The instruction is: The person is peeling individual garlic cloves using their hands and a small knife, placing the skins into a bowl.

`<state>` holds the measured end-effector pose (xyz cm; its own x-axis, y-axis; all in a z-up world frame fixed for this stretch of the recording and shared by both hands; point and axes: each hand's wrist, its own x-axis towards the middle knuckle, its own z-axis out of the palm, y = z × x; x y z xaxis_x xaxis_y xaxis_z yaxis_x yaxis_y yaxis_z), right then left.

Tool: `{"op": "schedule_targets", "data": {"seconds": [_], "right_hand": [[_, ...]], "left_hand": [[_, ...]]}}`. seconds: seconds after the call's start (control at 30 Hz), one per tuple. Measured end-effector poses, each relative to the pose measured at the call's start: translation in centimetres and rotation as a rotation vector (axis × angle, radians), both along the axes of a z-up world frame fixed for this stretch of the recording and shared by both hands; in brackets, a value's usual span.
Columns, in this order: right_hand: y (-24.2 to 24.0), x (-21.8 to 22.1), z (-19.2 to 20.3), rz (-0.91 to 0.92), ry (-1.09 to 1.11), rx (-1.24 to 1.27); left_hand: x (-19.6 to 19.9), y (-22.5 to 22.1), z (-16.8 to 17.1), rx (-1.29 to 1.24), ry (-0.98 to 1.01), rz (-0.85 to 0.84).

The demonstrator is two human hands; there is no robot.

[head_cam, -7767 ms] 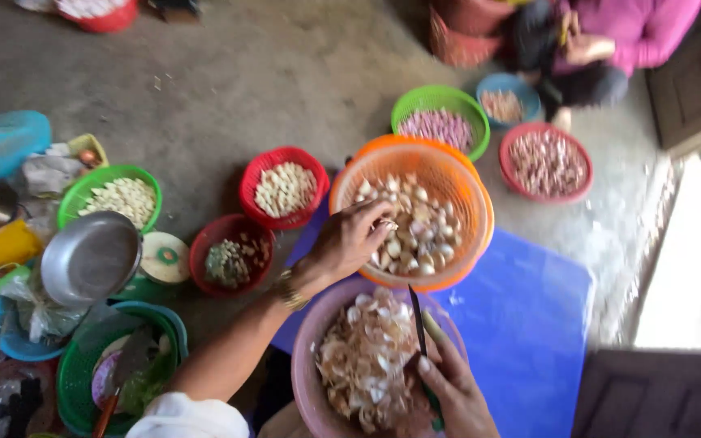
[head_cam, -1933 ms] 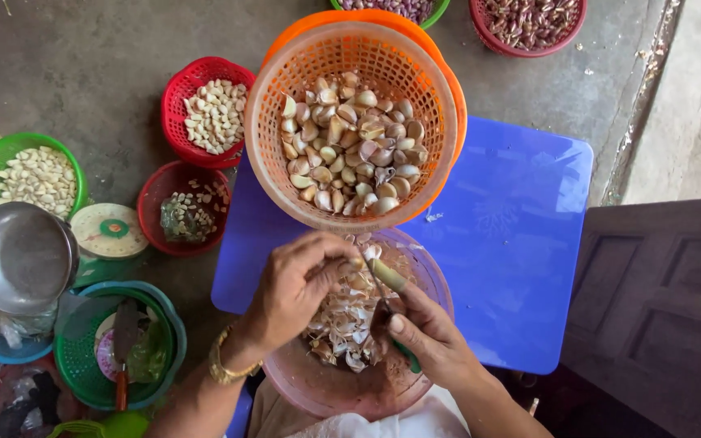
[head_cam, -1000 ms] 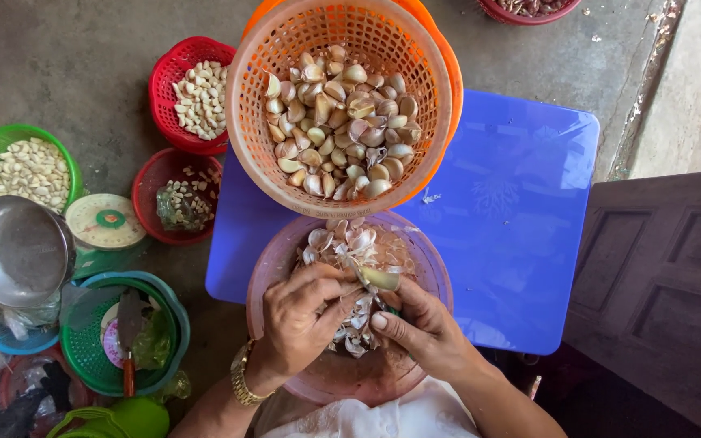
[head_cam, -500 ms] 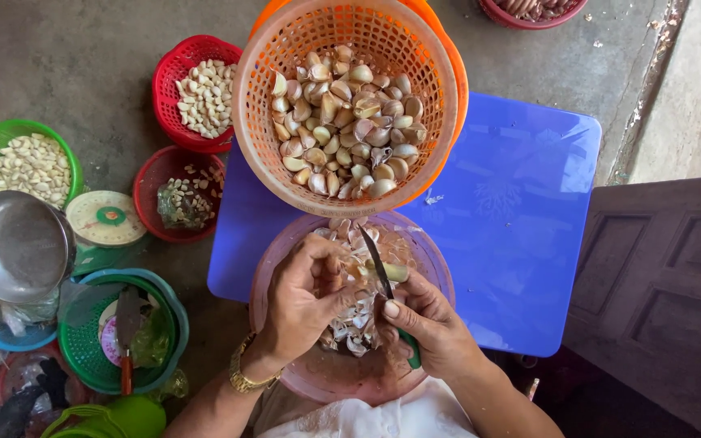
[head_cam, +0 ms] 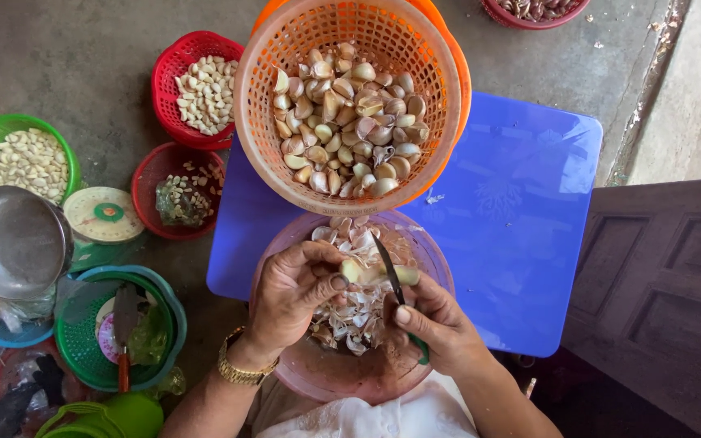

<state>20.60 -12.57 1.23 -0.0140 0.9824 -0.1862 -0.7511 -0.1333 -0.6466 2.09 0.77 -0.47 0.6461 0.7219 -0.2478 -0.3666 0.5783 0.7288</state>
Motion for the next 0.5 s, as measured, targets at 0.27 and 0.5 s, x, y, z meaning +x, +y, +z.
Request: {"op": "schedule_targets", "data": {"seconds": [0.27, 0.5], "right_hand": [[0.3, -0.3, -0.4, 0.103, -0.153, -0.07], [0.1, -0.7, -1.2, 0.047, 0.091, -0.109]], "left_hand": [[0.4, 0.4, 2.8, 0.186, 0.12, -0.084], [0.2, 0.0, 2.9, 0.089, 0.182, -0.088]]}}
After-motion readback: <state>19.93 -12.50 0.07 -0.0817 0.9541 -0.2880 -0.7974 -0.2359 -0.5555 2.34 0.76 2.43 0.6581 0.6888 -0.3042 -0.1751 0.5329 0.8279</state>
